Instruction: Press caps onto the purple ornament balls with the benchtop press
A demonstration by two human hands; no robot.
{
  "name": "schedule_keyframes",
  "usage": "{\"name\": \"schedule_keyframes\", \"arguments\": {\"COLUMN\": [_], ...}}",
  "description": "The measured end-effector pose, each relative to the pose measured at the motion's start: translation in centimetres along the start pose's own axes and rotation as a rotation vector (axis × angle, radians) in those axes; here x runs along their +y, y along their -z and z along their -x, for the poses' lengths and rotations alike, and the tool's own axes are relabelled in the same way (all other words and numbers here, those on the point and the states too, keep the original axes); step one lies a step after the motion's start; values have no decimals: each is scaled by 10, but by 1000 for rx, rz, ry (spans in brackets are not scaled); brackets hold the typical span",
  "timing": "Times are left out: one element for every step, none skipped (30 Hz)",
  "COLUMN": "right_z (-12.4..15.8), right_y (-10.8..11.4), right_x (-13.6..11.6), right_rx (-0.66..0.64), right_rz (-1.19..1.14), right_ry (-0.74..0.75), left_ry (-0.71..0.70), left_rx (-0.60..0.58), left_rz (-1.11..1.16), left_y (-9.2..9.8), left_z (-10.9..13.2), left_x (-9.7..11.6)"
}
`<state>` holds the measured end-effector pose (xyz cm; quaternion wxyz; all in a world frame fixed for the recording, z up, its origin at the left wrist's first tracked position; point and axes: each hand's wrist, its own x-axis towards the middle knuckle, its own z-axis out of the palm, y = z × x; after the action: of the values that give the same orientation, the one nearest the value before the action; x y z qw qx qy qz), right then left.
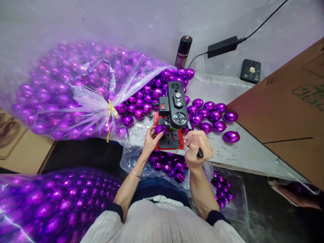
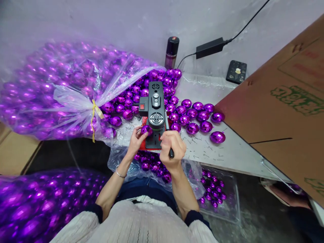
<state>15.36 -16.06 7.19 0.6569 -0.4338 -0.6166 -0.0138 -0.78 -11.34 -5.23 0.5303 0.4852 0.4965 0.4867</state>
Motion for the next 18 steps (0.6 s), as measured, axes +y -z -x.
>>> {"name": "schedule_keyframes", "arguments": {"right_z": [-1, -2, -3, -5, -6, -8, -9, -10, -11, -11, -10, -9, -8, -6, -4, -2, -1, 1], "right_y": [0, 0, 0, -1, -1, -1, -1, -1, -1, -1, -1, -1, 0, 0, 1, 2, 3, 5], "right_x": [0, -1, -2, -3, -4, -5, -6, -6, -7, -7, -6, -6, -5, -4, -4, -3, -2, -2], "right_rx": [2, 5, 9, 10, 10, 9, 8, 6, 5, 5, 3, 0, -5, -11, -19, -29, -39, -49], "right_rz": [5, 10, 15, 18, 19, 19, 18, 17, 17, 18, 20, 23, 27, 33, 41, 50, 57, 61], "right_ry": [-3, -8, -12, -17, -22, -26, -27, -25, -22, -16, -8, -1, 4, 6, 5, 1, -5, -9], "left_ry": [-41, -75, -101, -120, -136, -155, -180, -211, -244, -280, -318, -358, -398, -436, -468, -491, -505, -514], "left_rx": [-10, -17, -22, -21, -15, -8, -2, 2, 1, -3, -11, -19, -26, -31, -37, -44, -50, -53], "left_rz": [-50, -102, -155, -211, -269, -326, -376, -417, -448, -473, -494, -515, -537, -558, -576, -589, -597, -596], "left_y": [-1, -2, -4, -6, -8, -10, -12, -13, -14, -14, -14, -13, -13, -13, -13, -13, -14, -15], "left_z": [0, 1, 2, 2, 3, 3, 3, 2, 2, 1, 1, 1, 1, 2, 2, 3, 4, 4], "left_x": [-1, -3, -4, -5, -5, -6, -7, -7, -8, -9, -10, -12, -13, -14, -16, -17, -19, -20]}}
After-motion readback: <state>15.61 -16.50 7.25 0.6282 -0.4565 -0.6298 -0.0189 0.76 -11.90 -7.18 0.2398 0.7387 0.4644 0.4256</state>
